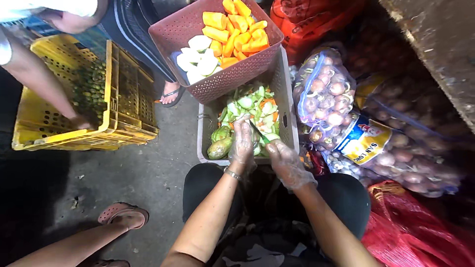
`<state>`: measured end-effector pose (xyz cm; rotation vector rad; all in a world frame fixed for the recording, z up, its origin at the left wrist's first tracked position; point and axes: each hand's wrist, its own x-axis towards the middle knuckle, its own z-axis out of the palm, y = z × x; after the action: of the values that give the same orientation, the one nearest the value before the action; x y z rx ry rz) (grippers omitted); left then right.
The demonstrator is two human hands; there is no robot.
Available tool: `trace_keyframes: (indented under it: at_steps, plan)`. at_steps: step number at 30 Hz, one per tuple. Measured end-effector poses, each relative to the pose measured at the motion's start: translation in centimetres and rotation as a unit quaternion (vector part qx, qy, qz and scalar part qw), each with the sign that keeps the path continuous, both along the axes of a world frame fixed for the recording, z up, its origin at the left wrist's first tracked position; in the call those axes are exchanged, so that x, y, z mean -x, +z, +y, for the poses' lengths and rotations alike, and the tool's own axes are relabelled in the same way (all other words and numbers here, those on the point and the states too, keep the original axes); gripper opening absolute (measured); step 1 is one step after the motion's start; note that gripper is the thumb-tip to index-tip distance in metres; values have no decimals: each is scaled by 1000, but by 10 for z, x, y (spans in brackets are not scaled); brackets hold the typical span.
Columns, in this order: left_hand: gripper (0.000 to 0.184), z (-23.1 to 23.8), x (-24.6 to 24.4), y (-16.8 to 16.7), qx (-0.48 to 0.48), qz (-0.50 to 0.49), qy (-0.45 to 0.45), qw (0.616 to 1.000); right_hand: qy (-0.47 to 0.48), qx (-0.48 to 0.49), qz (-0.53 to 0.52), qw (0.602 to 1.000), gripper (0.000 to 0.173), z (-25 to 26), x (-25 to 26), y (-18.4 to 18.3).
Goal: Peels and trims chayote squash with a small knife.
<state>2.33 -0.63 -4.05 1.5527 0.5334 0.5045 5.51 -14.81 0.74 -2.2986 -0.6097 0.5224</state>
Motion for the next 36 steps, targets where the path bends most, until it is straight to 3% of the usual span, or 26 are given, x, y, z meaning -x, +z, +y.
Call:
trace_keyframes:
  at_steps: [2, 5, 9, 12, 17, 22, 24, 26, 29, 33, 36]
  plan:
    - [48, -3, 0, 0, -47, -2, 18, 999, 4, -10, -14, 1000, 47, 4, 5, -6]
    - [42, -8, -2, 2, -23, -5, 50, 998, -7, 12, 4, 1000, 46, 12, 5, -7]
    - [40, 0, -1, 3, 29, 55, 17, 998, -9, 44, 139, 989, 47, 28, -15, -6]
    - [35, 0, -2, -7, -58, 27, 0, 998, -32, 55, 195, 979, 51, 35, -34, -13]
    - [37, 10, -6, -7, -25, 57, -2, 998, 12, 52, 170, 984, 52, 26, -27, -11]
    - [38, 39, 8, 21, 68, 47, 86, 993, -67, -11, 151, 986, 49, -13, -42, -1]
    - [41, 58, 15, 40, 58, 103, 61, 991, -60, -17, 126, 990, 48, -30, -53, 9]
    - [47, 75, 12, 49, 6, 185, -21, 983, -43, -16, 99, 994, 44, -37, -64, 7]
    - [48, 101, -32, 34, -136, 288, -157, 935, -40, -13, 82, 996, 41, -39, -77, -9]
    - [41, 139, -96, -10, -324, 456, -249, 791, -36, 78, 74, 994, 44, -38, -81, 1]
    - [34, 144, -117, -50, -390, 478, -308, 725, -23, 69, 25, 997, 46, -45, -81, 8]
